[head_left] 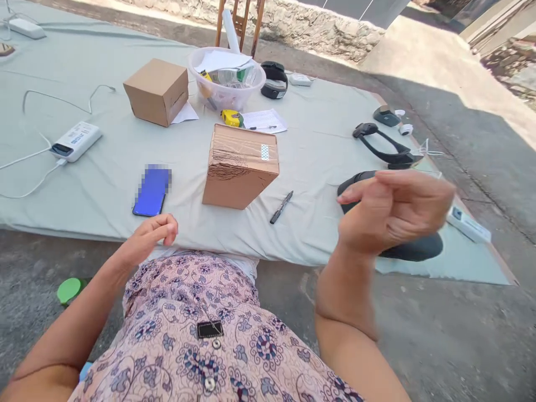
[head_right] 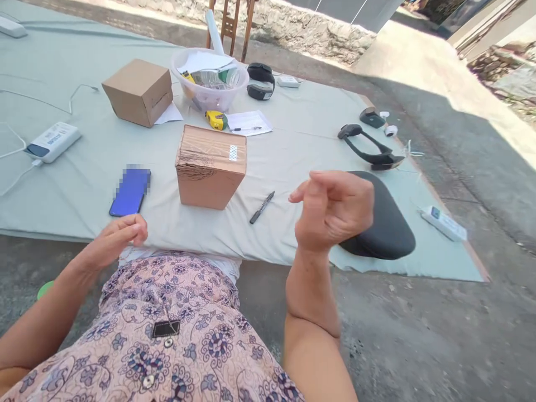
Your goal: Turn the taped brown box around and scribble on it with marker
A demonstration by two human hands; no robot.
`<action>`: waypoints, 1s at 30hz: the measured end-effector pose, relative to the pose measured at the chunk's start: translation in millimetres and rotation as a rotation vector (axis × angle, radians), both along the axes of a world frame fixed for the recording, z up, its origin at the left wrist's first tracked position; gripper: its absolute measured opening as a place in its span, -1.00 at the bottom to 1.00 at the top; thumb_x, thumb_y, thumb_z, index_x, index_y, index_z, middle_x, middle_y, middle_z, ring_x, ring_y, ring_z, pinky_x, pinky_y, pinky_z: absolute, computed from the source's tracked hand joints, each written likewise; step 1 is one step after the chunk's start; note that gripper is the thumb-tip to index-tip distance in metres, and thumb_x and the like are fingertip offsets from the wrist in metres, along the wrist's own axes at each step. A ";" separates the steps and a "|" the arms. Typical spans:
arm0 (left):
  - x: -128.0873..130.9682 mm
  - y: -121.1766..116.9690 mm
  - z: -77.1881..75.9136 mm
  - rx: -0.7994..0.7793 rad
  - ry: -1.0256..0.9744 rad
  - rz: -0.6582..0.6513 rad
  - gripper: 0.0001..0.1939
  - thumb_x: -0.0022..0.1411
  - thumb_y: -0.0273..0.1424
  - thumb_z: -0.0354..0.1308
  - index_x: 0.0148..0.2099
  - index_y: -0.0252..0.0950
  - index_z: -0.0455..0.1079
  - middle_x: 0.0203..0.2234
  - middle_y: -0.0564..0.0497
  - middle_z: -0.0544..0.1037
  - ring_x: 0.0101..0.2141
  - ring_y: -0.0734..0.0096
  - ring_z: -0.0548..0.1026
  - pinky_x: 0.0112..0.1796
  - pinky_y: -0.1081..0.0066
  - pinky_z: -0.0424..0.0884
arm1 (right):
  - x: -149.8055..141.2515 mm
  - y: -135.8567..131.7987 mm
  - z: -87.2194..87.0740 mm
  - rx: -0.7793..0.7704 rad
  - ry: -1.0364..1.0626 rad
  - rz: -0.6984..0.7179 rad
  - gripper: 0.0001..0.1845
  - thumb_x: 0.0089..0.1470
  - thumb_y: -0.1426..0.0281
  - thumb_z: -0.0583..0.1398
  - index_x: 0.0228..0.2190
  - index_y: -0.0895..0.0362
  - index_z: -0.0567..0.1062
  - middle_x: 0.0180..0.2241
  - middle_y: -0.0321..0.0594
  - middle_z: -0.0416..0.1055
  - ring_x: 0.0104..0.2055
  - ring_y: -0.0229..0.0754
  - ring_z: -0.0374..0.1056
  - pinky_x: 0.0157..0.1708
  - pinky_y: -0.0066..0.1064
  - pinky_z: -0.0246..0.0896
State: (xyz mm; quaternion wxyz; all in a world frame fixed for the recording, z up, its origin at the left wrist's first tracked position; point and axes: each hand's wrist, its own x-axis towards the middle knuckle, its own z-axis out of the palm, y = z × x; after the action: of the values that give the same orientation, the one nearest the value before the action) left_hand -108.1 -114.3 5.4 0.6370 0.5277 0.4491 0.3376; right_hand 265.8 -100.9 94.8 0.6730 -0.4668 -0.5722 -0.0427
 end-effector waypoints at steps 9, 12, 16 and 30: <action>-50.5 35.0 -16.9 0.241 0.901 0.719 -0.72 0.32 -0.24 -0.04 -0.17 -0.26 0.44 -0.22 -0.12 0.56 -0.13 0.16 0.47 -0.04 0.25 0.34 | -14.2 -29.2 -141.8 -0.549 0.274 -0.042 -0.77 0.04 0.21 0.19 -0.33 0.10 0.48 -0.63 -0.43 0.33 -0.60 -0.26 0.36 -0.54 -0.37 0.34; -45.2 61.9 -18.3 0.216 1.162 0.652 -0.62 0.36 -0.22 -0.08 -0.05 -0.33 0.47 -0.02 -0.34 0.50 0.08 -0.13 0.38 0.10 0.03 0.24 | -25.6 -39.3 -162.1 -0.613 0.322 -0.028 -0.77 0.03 0.21 0.18 -0.32 0.10 0.48 -0.64 -0.44 0.34 -0.61 -0.27 0.35 -0.54 -0.39 0.33; -33.5 81.8 -23.7 0.148 1.232 0.655 -0.57 0.39 -0.17 -0.12 -0.13 -0.32 0.50 0.05 -0.43 0.43 0.14 -0.28 0.30 0.10 -0.12 0.17 | -36.5 -49.8 -173.8 -0.656 0.308 -0.022 -0.77 0.04 0.24 0.17 -0.30 0.11 0.50 -0.64 -0.42 0.36 -0.59 -0.25 0.37 -0.52 -0.37 0.35; -28.2 92.7 -30.7 0.089 0.859 0.607 -0.72 0.27 -0.31 -0.09 -0.50 -0.20 0.05 -0.59 0.11 0.18 -0.49 0.43 0.18 -0.41 0.37 0.10 | -45.5 -53.3 -186.7 -0.674 0.279 -0.003 -0.80 0.08 0.27 0.17 -0.30 0.11 0.50 -0.64 -0.40 0.39 -0.58 -0.23 0.38 -0.48 -0.39 0.31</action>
State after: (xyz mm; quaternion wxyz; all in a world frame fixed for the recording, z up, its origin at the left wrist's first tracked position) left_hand -136.3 -21.6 -25.2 0.2460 0.4911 0.7878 0.2788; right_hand 220.3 -154.2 -91.9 0.5529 -0.6645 -0.4562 0.2114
